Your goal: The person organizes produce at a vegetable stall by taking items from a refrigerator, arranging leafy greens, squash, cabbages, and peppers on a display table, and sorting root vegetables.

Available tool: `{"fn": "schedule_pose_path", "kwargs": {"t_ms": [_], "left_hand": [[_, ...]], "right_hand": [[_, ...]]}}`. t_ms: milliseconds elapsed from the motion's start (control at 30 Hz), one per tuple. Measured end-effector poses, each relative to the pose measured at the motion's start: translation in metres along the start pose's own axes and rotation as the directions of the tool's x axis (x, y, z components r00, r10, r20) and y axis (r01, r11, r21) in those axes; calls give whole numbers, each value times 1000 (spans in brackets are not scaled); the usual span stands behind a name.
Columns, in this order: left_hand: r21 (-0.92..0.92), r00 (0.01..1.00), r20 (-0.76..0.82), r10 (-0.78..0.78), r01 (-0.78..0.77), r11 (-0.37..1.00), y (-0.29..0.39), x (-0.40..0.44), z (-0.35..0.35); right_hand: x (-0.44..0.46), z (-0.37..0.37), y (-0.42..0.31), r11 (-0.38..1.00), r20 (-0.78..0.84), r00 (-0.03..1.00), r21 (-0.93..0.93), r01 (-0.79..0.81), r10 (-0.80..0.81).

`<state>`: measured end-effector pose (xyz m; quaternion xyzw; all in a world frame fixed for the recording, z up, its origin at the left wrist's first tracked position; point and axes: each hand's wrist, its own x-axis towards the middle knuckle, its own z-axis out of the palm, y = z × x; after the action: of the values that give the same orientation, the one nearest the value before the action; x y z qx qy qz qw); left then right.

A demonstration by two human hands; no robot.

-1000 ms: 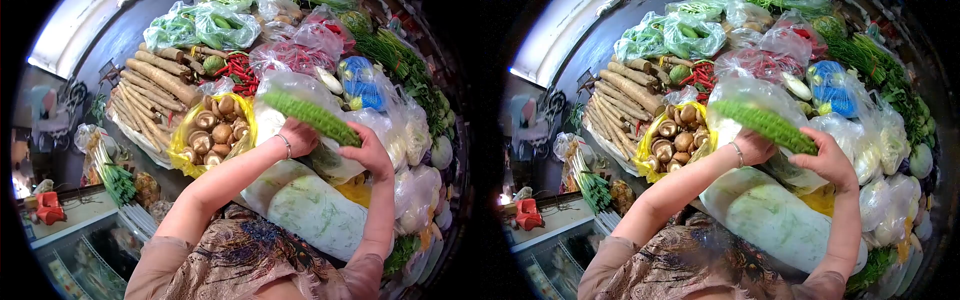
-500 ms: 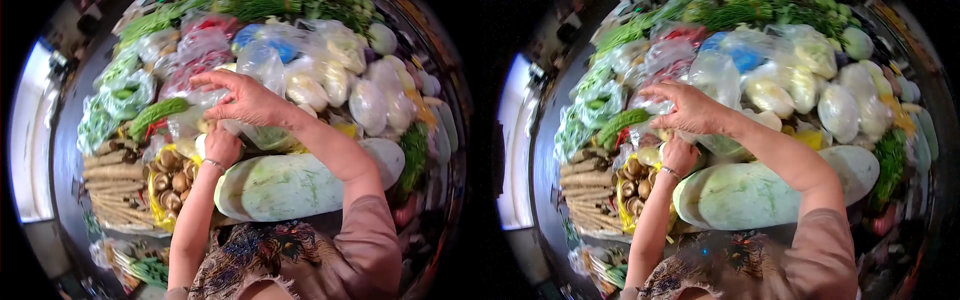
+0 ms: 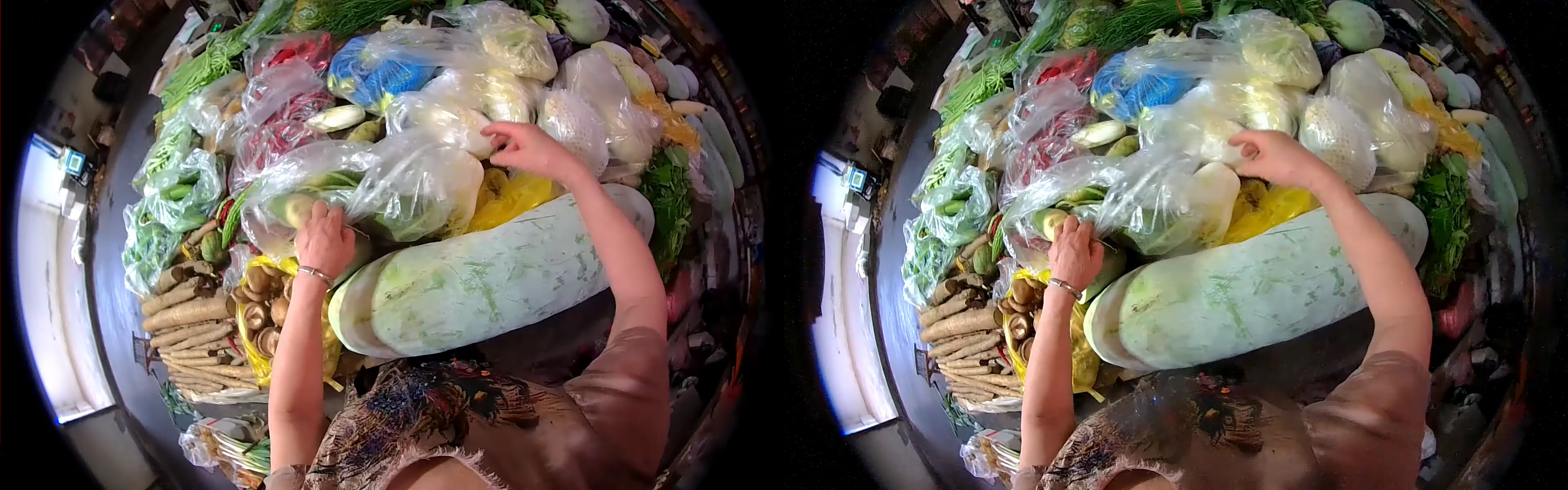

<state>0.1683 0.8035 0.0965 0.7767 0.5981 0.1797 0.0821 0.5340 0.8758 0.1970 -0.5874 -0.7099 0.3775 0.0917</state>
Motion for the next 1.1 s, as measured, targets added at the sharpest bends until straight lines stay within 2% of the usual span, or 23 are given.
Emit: {"fn": "schedule_pose_path", "kwargs": {"t_ms": [33, 67, 100, 167, 233, 267, 333, 367, 433, 567, 633, 667, 733, 767, 867, 900, 967, 1033, 1067, 1100], "left_hand": [[13, 1000, 8, -21, 21, 1000, 0, 1, 0], [22, 1000, 12, -22, 21, 1000, 1, 2, 0], [27, 1000, 8, -7, 7, 1000, 1, 1, 0], [86, 1000, 20, 4, -6, 996, -1, 2, 2], [101, 1000, 11, 26, -27, 995, -5, 1, 7], [108, 1000, 8, 25, -26, 994, -5, 1, 8], [142, 1000, 28, 1, -5, 990, -4, 1, 6], [146, 1000, 23, 5, -8, 989, -3, 2, 6], [129, 999, 33, -15, 11, 992, -3, 1, 5], [104, 998, 47, -46, 41, 994, -2, 0, 5], [95, 998, 37, -44, 40, 995, -3, -1, 5], [87, 1000, 19, -21, 19, 996, -5, -1, 6], [75, 1000, 0, 2, -2, 997, -2, 0, 8], [78, 1000, -7, 5, -4, 997, 3, 0, 7], [95, 1000, -15, 0, 2, 995, 7, 2, 7], [102, 1000, -13, -9, 10, 995, 8, 1, 8], [67, 999, 20, -30, 29, 997, 4, 4, 8], [38, 998, 48, -45, 43, 998, 4, 12, 6], [18, 995, 79, -58, 56, 998, 6, 15, 3], [-4, 991, 110, -71, 72, 997, 8, 17, 0]], "right_hand": [[1, 3, 7, 1000, -8, 1000, 5, -1, 1], [1, 9, 10, 961, 53, 986, -225, 164, -156], [2, 17, 13, 843, 143, 947, -431, 321, -288], [11, 46, 19, 607, 186, 934, -717, 341, -306], [40, 73, 40, 327, 220, 853, -855, 402, -473], [53, 85, 54, 332, 206, 855, -858, 391, -477], [73, 98, 69, 143, 319, 772, -875, 463, -550], [76, 96, 65, 141, 314, 771, -877, 459, -554], [82, 94, 55, 203, 438, 823, -825, 528, -361], [70, 83, 34, 237, 458, 839, -815, 528, -293], [50, 65, 22, 390, 410, 840, -751, 532, -356], [40, 56, 15, 388, 412, 839, -751, 534, -356], [22, 38, 6, 448, 417, 884, -762, 467, -212], [17, 31, 10, 446, 421, 883, -762, 469, -209], [-2, 3, 12, 530, 314, 938, -775, 343, -148], [-6, -6, 14, 529, 319, 936, -774, 349, -151], [-14, -23, 20, 598, 160, 964, -759, 257, -212], [-31, -54, -5, 734, 78, 996, -673, 89, -49], [-35, -65, -8, 735, 79, 995, -672, 92, -52], [-39, -76, -5, 767, -67, 990, -640, 55, -127]]}}
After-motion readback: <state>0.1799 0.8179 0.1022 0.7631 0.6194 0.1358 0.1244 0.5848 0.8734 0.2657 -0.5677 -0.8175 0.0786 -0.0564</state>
